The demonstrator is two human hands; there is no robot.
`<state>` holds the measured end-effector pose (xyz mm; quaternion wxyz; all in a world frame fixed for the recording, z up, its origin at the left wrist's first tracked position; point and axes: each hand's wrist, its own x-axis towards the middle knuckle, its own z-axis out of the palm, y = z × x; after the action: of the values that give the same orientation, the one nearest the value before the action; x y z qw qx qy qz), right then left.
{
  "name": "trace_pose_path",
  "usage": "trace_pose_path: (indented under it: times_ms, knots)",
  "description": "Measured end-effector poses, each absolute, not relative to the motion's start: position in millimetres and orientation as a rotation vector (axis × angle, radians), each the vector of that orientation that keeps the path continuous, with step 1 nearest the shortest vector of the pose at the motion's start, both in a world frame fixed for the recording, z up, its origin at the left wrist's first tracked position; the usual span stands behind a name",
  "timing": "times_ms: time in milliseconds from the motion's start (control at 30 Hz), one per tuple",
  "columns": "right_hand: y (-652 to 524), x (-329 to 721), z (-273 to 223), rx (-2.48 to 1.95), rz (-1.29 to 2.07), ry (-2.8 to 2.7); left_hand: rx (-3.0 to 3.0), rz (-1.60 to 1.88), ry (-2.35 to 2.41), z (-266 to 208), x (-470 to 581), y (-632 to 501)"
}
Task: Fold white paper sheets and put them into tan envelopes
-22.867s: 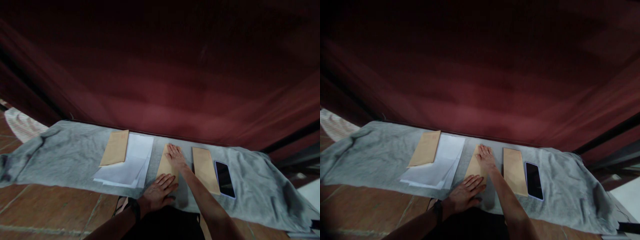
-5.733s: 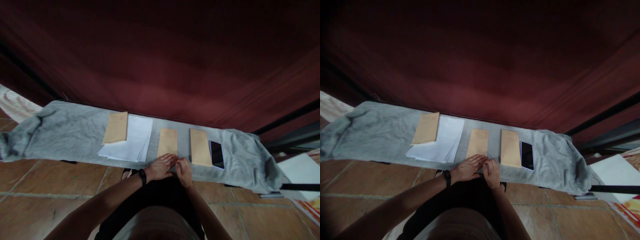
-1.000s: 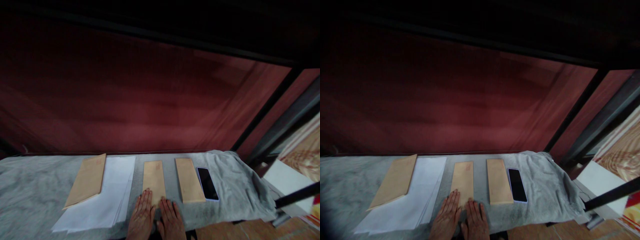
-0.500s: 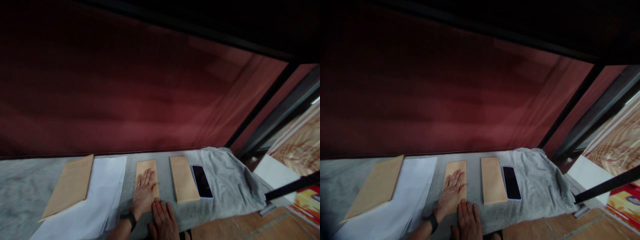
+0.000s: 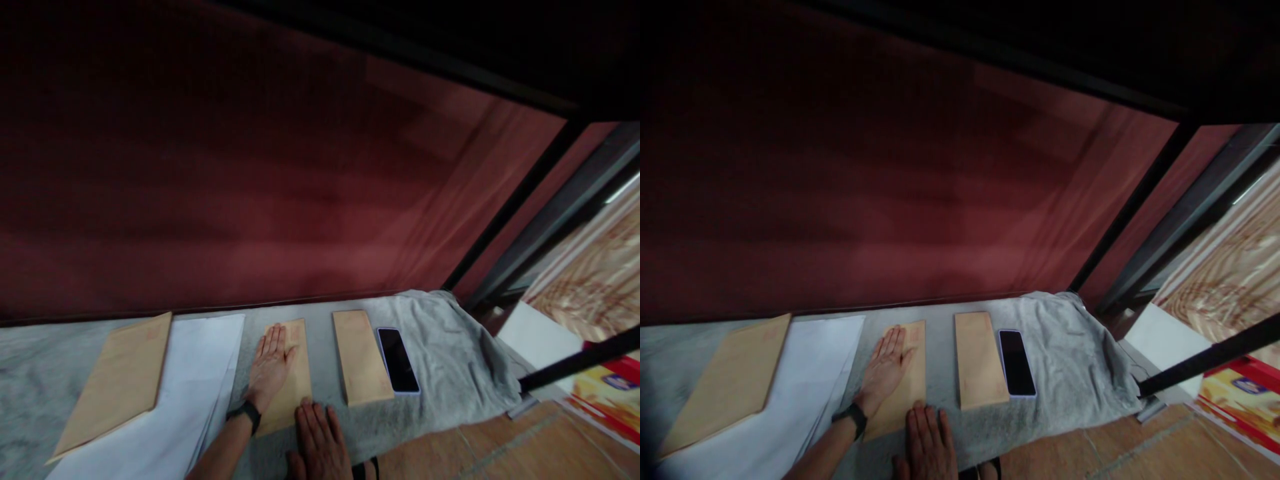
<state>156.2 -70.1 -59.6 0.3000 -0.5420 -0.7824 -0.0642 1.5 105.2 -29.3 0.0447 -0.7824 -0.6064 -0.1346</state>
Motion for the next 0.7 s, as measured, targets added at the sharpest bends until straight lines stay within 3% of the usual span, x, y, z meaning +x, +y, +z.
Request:
trace_pose_path:
  times_ms: [267,467,700]
  knots:
    - [-71.7,155.8,-57.1,-1.43,-0.218,-2.051,-2.374,-0.387,-1.876,-27.7,5.1,90.4]
    - [-82.9,154.9,-38.7,-1.485,-0.077,-2.043,-2.615,-0.485,-1.511,-26.8,2.4,25.2]
    - [-87.6,157.2,-21.0,-1.516,0.077,-2.083,-2.587,-0.541,-1.528,-24.9,-18.6,-33.9]
